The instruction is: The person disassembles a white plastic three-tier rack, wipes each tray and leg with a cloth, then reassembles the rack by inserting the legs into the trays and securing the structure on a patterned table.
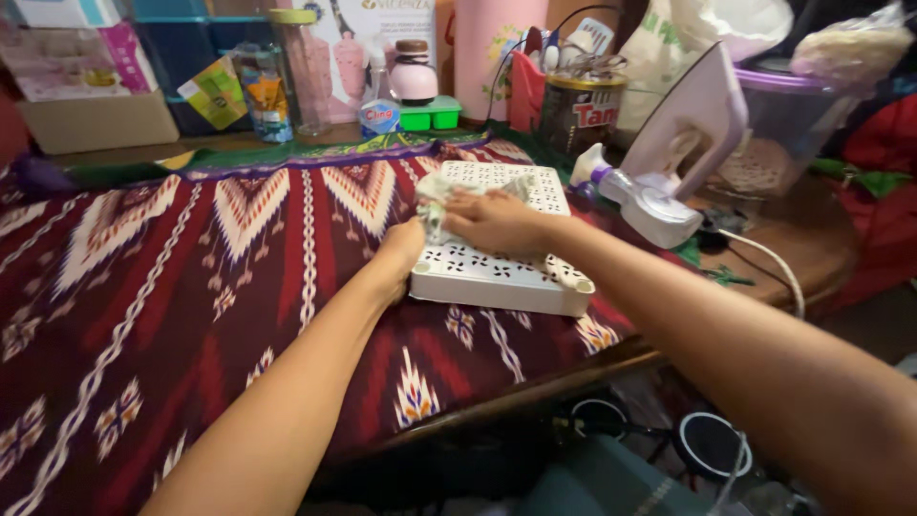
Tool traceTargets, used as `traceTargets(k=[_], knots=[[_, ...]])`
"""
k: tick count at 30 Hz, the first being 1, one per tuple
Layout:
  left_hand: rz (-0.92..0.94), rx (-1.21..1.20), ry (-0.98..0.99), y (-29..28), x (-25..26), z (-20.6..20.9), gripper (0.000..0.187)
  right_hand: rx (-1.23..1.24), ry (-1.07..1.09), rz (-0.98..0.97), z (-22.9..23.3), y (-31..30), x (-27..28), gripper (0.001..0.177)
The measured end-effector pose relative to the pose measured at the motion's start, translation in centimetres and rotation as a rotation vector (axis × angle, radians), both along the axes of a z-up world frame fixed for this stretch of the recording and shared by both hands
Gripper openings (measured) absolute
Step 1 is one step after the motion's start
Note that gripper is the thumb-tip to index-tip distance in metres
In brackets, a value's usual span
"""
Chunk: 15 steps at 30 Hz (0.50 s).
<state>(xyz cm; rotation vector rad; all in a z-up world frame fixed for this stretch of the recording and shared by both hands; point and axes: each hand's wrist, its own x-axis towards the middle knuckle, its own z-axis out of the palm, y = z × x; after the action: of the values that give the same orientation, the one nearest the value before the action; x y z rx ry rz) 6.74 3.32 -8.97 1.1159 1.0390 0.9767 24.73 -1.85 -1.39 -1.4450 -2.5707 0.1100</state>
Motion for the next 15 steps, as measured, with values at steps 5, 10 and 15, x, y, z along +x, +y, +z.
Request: traceTargets(k=[5, 10, 15], knots=[[-0.03, 0.118, 0.043, 0.0, 0.0, -0.1, 0.049, 0.001, -0.037, -0.216, -0.4, 6.2, 0.9, 0.059], [-0.037, 0.122, 0.007, -0.5, 0.0, 0.4, 0.054, 0.029, 0.065, -0.359, -0.3, 9.8, 3.8, 0.062], [-0.063, 0.014, -0.176, -0.9, 0.6, 1.0, 0.05, 0.05, 0.127, -0.511, -0.6, 9.5, 6.5, 0.059]])
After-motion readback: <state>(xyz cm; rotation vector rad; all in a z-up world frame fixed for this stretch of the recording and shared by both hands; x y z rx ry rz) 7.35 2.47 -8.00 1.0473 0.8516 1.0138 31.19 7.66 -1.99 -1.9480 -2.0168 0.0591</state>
